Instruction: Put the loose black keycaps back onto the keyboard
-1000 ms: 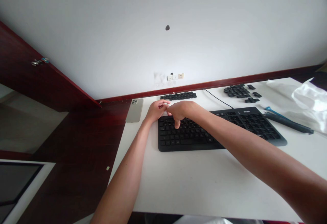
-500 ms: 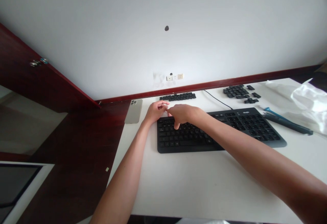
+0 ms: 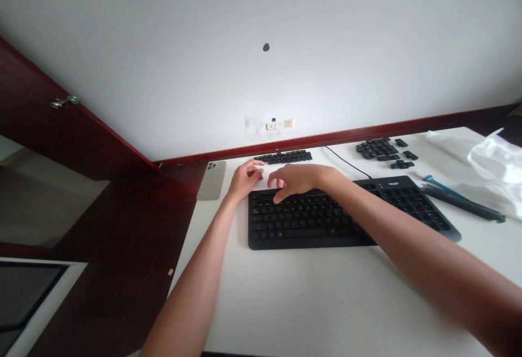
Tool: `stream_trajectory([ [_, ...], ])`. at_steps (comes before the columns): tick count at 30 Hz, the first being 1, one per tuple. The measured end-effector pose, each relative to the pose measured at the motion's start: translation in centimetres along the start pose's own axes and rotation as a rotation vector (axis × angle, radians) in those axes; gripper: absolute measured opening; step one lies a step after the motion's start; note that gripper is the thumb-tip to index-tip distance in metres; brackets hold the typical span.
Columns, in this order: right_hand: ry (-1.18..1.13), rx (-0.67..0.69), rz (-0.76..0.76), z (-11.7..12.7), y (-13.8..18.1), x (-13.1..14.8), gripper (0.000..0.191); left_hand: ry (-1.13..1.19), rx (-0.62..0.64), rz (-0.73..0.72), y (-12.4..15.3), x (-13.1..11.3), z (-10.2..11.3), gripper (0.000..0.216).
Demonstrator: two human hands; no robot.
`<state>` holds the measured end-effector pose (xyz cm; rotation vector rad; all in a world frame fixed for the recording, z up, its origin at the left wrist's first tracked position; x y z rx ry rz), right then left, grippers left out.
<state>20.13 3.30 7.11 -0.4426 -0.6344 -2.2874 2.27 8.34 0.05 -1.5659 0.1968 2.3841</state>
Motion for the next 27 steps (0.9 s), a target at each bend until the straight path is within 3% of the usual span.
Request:
stream_trajectory([
  [4,0.102,-0.235,-0.12,1.0,-0.1,-2.3,0.063,-0.047,-0.139,-0.007,0.1,0.0,0.6,0.023],
  [7,0.17,-0.32,-0.177,0.6,-0.5,-2.9,0.075,-0.066,-0.151,-0.003,0.1,-0.1,0.7,0.024],
  [18,0.209,-0.311,-0.217,-0.9,-1.5,-3.1,0.079,-0.062,-0.117,-0.019,0.3,-0.3,0.5,0.022],
  [27,0.239,-0.283,-0.119,-0.3,-1.0,-2.5,0.063,-0.062,-0.119,-0.026,0.1,0.2,0.6,0.024],
])
Point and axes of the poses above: each hand's wrist, its own y-axis away from the middle knuckle, its own z-axis out of the back of the hand, x = y × z, the point moved 4 cm from there along -y, towards the middle knuckle, and after that the axes turned 9 degrees about z, right-handed, at the moved point
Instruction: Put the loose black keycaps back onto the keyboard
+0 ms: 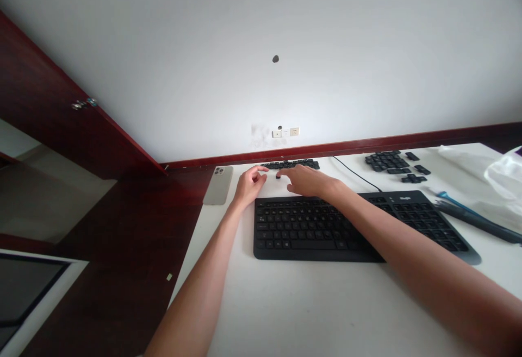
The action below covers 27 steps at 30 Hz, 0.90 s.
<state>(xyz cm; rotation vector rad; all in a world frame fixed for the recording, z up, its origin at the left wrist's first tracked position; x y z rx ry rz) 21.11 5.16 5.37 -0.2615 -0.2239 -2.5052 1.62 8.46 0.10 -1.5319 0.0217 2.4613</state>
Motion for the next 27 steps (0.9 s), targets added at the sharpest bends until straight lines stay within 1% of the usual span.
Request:
stream_trajectory([
  [3,0.009,-0.027,0.0,0.8,0.1,0.0,0.05,0.016,-0.002,0.005,0.0,0.1,0.0,0.025],
  [6,0.014,-0.073,-0.024,1.4,0.2,0.2,0.045,0.017,-0.013,0.003,0.0,0.1,0.0,0.024],
  [9,0.012,-0.094,-0.021,1.2,0.0,0.5,0.041,0.02,-0.011,0.008,0.0,0.0,0.0,0.025],
  [11,0.01,-0.096,0.001,0.8,-0.1,0.8,0.041,0.018,-0.003,0.015,0.0,0.0,0.0,0.025],
  [16,-0.009,-0.095,0.103,-0.2,-0.4,1.3,0.047,-0.001,-0.005,0.015,0.2,-0.2,0.1,0.024],
  [19,-0.018,-0.093,0.123,-0.4,-0.7,1.2,0.044,0.0,-0.008,0.015,0.1,-0.2,0.1,0.024],
  [22,-0.034,-0.091,0.122,-0.4,-0.9,1.1,0.038,0.004,-0.006,0.012,0.0,-0.1,0.0,0.024],
  [27,-0.078,-0.123,0.141,0.3,-0.7,1.1,0.041,0.013,-0.013,0.004,-0.1,0.2,0.0,0.025],
])
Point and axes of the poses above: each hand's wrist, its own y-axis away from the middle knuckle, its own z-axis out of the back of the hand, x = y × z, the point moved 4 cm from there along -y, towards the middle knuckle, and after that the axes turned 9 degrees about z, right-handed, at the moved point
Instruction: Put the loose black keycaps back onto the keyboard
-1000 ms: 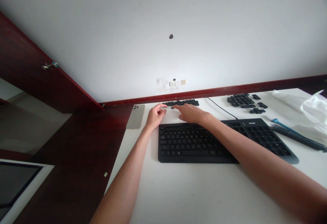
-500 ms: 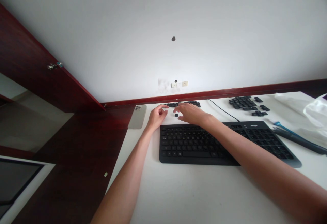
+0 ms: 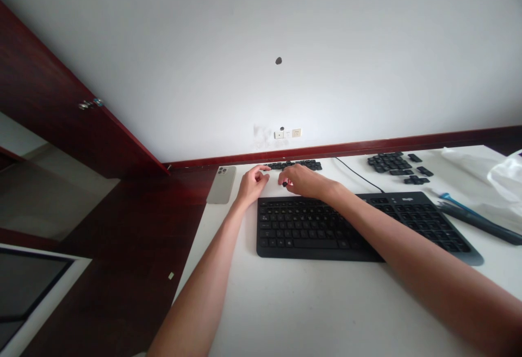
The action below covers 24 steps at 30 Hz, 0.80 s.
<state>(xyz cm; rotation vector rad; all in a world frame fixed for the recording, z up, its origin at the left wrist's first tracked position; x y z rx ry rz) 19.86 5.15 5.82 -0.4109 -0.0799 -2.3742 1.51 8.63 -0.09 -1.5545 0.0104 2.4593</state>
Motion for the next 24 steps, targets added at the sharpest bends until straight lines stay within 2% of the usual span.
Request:
stream_trajectory([
  [7,-0.203,-0.081,0.103,1.3,3.6,2.0,0.032,-0.048,-0.005,-0.004,0.2,-0.4,0.1,0.025],
  [12,-0.347,-0.035,0.105,1.0,6.0,3.2,0.027,-0.068,-0.003,0.016,0.4,-0.7,-0.1,0.025],
  [19,-0.435,0.074,0.074,0.6,6.1,3.3,0.014,-0.092,-0.005,-0.003,0.6,-0.9,0.0,0.024],
  [24,-0.462,0.103,0.051,0.2,6.1,3.0,0.014,-0.093,0.003,-0.016,0.6,-0.9,0.1,0.025],
])
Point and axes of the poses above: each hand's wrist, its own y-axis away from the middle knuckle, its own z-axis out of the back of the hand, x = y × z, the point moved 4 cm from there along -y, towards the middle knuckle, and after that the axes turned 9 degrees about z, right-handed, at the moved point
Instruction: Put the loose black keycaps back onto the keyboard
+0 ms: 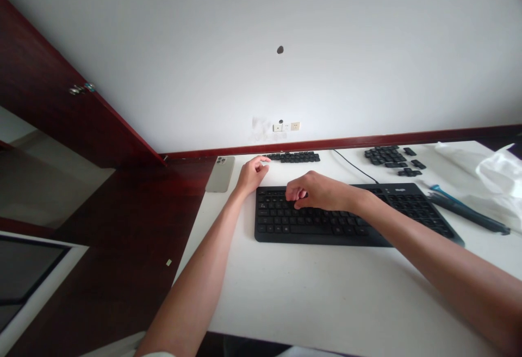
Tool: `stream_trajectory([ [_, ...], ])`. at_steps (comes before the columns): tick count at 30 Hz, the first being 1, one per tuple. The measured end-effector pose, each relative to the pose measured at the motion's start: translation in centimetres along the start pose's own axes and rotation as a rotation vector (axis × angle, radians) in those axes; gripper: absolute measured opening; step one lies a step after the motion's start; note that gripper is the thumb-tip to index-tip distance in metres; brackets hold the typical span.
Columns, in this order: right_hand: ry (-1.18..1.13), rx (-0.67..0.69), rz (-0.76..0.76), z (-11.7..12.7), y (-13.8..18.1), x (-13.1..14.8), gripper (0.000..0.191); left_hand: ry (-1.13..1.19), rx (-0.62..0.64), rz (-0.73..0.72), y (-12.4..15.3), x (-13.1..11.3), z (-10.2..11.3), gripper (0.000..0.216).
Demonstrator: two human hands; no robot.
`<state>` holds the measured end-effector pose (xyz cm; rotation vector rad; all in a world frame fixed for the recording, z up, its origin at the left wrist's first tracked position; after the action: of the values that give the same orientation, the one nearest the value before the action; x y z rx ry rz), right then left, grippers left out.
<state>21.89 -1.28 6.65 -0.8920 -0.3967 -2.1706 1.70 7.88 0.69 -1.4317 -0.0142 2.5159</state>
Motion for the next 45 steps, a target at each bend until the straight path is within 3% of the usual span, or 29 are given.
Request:
stream_trajectory([
  [34,0.085,0.017,-0.005,-0.6,-0.1,0.6,0.012,-0.028,0.015,0.014,-0.1,0.0,-0.1,0.024],
  [38,0.038,0.016,-0.082,-0.7,-0.6,0.0,0.01,-0.025,0.02,-0.001,-0.1,0.0,-0.2,0.025],
  [45,0.05,0.168,-0.184,0.0,-2.7,-0.8,0.007,-0.025,0.029,0.015,-0.1,-0.3,-0.1,0.026],
])
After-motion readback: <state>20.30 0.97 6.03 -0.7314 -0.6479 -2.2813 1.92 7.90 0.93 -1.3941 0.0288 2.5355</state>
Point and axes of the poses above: each hand's wrist, its own y-axis away from the middle knuckle, its own z-axis out of the back of the hand, x = y × z, the point moved 4 cm from there along -y, towards the middle knuckle, and after that the axes turned 9 degrees about z, right-handed, at the moved point
